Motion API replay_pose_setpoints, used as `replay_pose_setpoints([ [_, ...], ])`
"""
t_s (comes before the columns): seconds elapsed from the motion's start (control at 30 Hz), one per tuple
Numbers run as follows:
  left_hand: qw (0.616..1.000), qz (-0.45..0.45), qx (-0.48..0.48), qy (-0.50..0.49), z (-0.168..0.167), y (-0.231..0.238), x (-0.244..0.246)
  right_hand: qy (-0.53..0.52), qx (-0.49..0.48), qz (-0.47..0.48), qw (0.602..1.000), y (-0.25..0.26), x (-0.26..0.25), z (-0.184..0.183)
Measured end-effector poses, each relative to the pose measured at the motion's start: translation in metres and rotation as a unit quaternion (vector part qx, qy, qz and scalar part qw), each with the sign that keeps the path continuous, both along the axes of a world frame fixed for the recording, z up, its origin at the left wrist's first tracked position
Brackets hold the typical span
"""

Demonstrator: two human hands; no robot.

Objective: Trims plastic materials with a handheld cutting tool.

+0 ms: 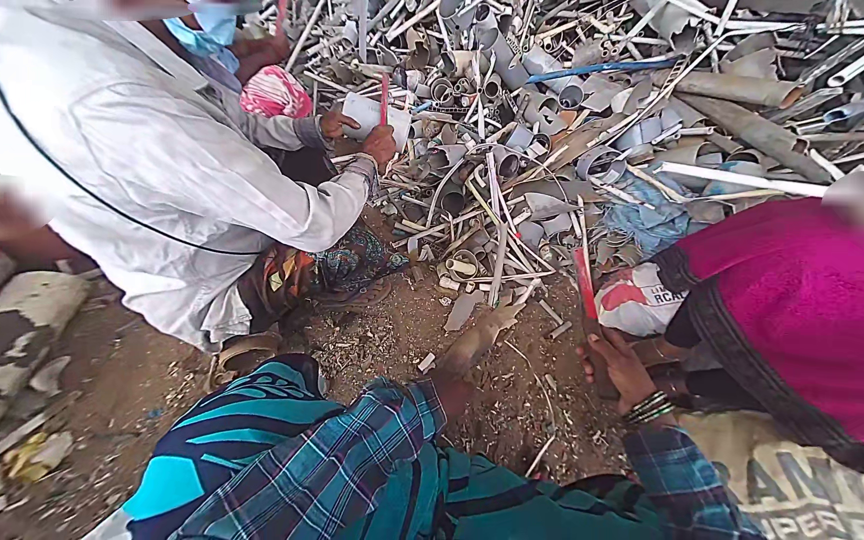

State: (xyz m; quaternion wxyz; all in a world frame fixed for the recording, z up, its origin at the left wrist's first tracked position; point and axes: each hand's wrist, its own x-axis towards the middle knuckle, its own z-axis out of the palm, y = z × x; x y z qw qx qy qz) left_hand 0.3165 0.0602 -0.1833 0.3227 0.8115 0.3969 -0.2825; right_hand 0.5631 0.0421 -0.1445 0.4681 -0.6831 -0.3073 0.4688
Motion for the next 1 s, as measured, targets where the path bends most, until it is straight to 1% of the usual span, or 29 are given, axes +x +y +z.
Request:
replay_pose_setpoints([
  [0.1,1.000,0.004,-0.003,0.003,-0.002,0.000,0.001,0.005,0.001,-0.004,1.000,0.000,0.001,0.000],
  [0.13,1.000,0.002,0.000,0.000,-0.010,0.002,0.000,0.006,0.001,-0.006,1.000,0.000,0.001,0.000],
  [0.2,1.000,-0.010,0.022,-0.020,-0.037,0.005,-0.005,0.005,0.004,-0.006,1.000,0.000,0.002,0.000],
  [0.23,1.000,-0.010,0.021,-0.021,-0.041,0.005,-0.005,0.004,0.004,-0.004,1.000,-0.001,0.002,0.000],
  [0.37,1.000,-0.010,0.018,-0.010,-0.039,0.004,-0.002,0.000,-0.004,0.001,1.000,0.000,0.004,0.000],
  [0.47,0.998,-0.033,0.044,-0.043,-0.051,0.006,-0.007,-0.004,-0.004,-0.002,1.000,-0.001,0.006,0.000],
  [0.6,1.000,-0.004,-0.004,-0.008,-0.016,0.001,0.001,-0.003,-0.005,-0.006,1.000,-0.002,0.004,0.004],
  [0.7,1.000,0.001,-0.008,-0.021,-0.017,0.001,0.001,-0.005,0.000,0.001,1.000,-0.004,0.001,0.007],
  [0.8,1.000,0.001,0.000,-0.020,-0.019,0.002,0.001,-0.013,-0.033,0.049,0.998,-0.008,-0.008,0.003],
  [0.9,1.000,-0.008,0.001,-0.021,-0.017,0.004,0.003,-0.016,-0.086,0.140,0.986,-0.012,-0.024,-0.008],
  [1.0,0.999,-0.008,-0.024,-0.021,-0.006,0.004,0.009,-0.014,-0.116,0.219,0.969,-0.014,-0.035,-0.026],
])
